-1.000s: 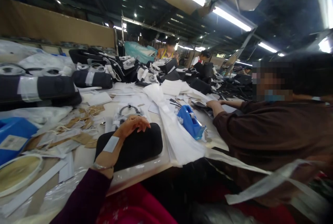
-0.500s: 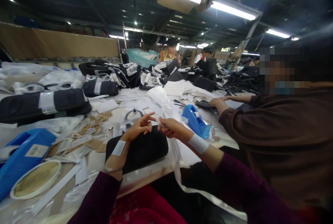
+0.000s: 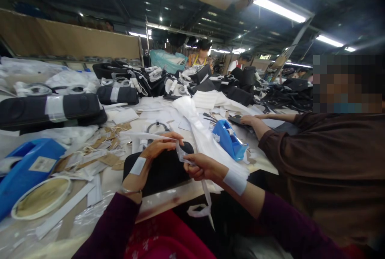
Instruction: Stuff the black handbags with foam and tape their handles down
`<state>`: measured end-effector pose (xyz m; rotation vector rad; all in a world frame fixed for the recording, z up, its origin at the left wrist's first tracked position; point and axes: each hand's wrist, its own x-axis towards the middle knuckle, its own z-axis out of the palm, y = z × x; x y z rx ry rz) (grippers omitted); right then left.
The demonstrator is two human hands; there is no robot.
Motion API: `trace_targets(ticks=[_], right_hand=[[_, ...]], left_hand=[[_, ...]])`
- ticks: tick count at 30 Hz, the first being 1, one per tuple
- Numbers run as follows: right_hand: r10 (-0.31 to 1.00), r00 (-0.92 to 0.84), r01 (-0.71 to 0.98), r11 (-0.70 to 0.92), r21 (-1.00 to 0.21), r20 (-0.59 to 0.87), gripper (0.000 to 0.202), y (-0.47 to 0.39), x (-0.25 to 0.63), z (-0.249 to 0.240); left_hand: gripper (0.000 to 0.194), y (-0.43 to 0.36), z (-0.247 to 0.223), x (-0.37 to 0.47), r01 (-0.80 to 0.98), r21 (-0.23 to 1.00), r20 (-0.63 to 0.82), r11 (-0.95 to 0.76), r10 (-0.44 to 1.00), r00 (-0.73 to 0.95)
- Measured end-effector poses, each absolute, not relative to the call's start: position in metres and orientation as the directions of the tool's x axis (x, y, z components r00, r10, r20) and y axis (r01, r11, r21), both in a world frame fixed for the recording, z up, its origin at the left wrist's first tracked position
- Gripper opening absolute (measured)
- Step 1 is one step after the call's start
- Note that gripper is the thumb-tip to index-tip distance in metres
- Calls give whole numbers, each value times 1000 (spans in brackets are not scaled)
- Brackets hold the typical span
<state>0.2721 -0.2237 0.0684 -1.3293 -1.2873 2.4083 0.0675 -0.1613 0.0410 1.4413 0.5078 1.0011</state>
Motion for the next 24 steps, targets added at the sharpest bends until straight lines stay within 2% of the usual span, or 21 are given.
trace_targets(ticks=[2, 7, 10, 13, 15, 18, 22, 24], right_hand=[[447, -641, 258, -640, -724, -624, 58, -223, 274, 66], [456, -694, 221, -601, -768, -557, 67, -234, 301, 55], [566, -705, 195, -424, -884, -427, 68, -244, 325, 56], [636, -685, 274, -228, -934, -356, 58, -246, 330, 68], [710, -637, 299, -133, -945, -301, 41, -242, 319, 76], [837, -516, 224, -74, -972, -183, 25, -229, 287, 81], [936, -344, 95, -38, -995, -69, 17, -214, 249, 70], [965, -263, 80, 15, -997, -6, 15, -209, 238, 62]], left_hand=[[29, -157, 36, 68, -292, 946, 277, -142, 822, 497], [45, -150, 29, 69, -355, 928, 277, -115, 849, 449], [45, -152, 32, 70, -388, 917, 284, -98, 841, 460], [40, -156, 37, 70, -416, 906, 298, -84, 823, 484], [37, -158, 39, 70, -429, 900, 304, -75, 812, 497], [33, -157, 38, 69, -438, 896, 306, -69, 810, 500], [31, -155, 35, 68, -447, 892, 304, -73, 827, 472], [36, -153, 32, 68, -451, 890, 294, -71, 844, 449]])
